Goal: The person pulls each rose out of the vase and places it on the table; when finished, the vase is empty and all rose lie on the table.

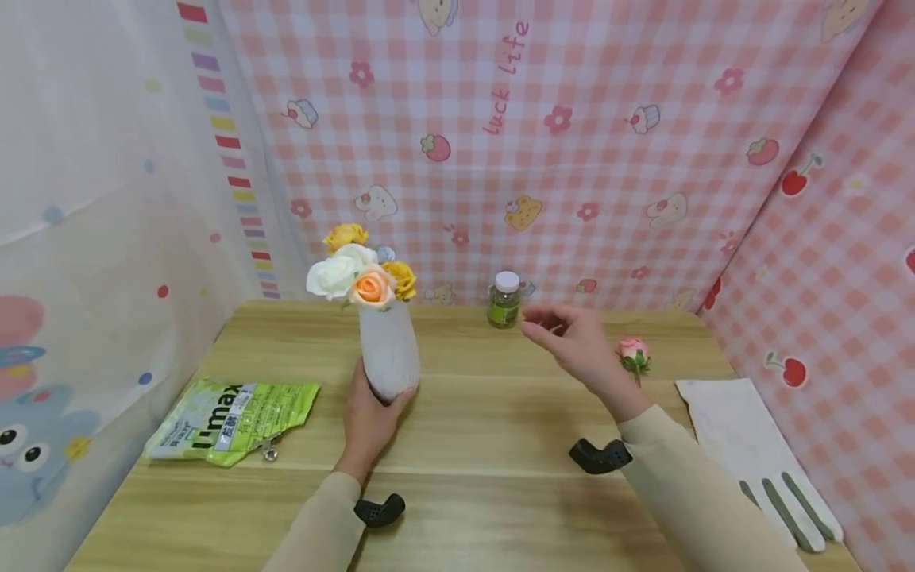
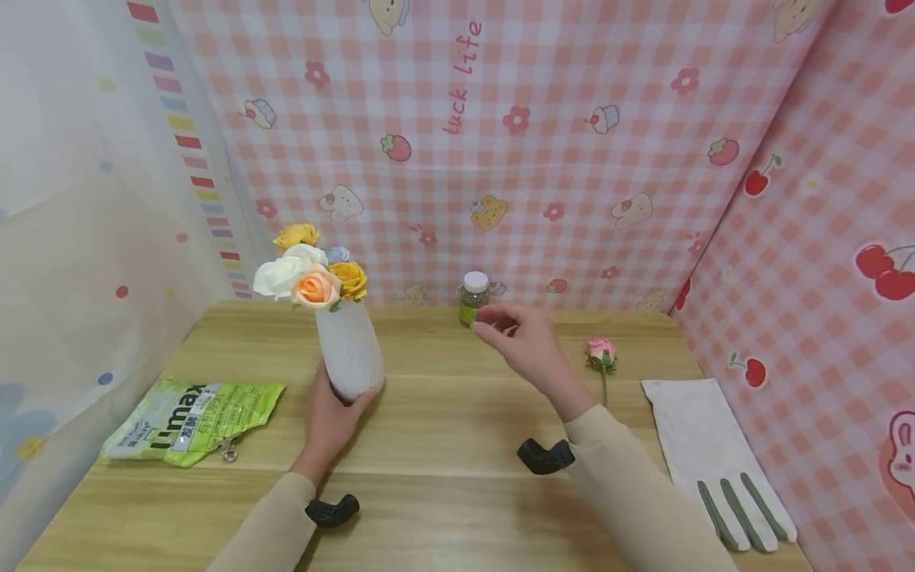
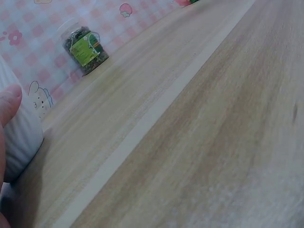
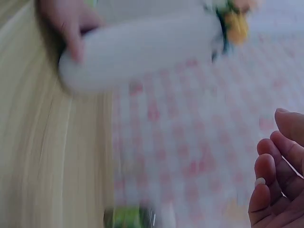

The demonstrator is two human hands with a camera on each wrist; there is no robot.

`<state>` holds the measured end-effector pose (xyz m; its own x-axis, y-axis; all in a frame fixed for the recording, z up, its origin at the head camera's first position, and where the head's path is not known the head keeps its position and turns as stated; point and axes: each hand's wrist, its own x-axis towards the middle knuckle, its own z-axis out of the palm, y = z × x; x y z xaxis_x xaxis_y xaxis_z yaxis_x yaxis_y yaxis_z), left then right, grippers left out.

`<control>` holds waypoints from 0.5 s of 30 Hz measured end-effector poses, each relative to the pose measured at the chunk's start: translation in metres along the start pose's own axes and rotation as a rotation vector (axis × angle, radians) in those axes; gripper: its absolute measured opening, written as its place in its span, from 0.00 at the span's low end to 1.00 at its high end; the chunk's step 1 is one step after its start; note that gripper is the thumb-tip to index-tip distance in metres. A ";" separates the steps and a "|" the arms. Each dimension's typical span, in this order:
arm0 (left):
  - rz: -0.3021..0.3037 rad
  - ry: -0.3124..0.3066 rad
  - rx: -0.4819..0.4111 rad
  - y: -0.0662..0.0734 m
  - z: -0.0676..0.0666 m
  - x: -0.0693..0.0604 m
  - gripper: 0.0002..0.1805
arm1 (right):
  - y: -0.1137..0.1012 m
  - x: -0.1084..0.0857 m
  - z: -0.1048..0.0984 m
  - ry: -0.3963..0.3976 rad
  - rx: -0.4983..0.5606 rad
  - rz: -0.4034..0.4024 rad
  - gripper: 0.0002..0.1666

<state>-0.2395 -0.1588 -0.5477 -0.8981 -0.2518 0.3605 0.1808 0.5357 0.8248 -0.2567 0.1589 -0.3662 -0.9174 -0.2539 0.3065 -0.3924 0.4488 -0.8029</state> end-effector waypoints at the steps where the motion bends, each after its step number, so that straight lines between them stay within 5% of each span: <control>1: -0.002 0.000 -0.001 0.000 0.000 -0.001 0.53 | -0.009 0.004 0.010 -0.020 0.018 -0.035 0.17; 8: 0.014 0.000 -0.025 0.000 0.000 0.000 0.51 | -0.068 0.022 0.076 -0.116 0.096 -0.216 0.14; 15: -0.016 -0.003 -0.026 -0.002 0.000 0.001 0.52 | -0.096 0.037 0.117 -0.058 0.011 -0.297 0.12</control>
<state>-0.2412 -0.1598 -0.5486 -0.9024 -0.2575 0.3455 0.1767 0.5102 0.8417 -0.2458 0.0064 -0.3377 -0.7570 -0.4218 0.4991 -0.6421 0.3385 -0.6878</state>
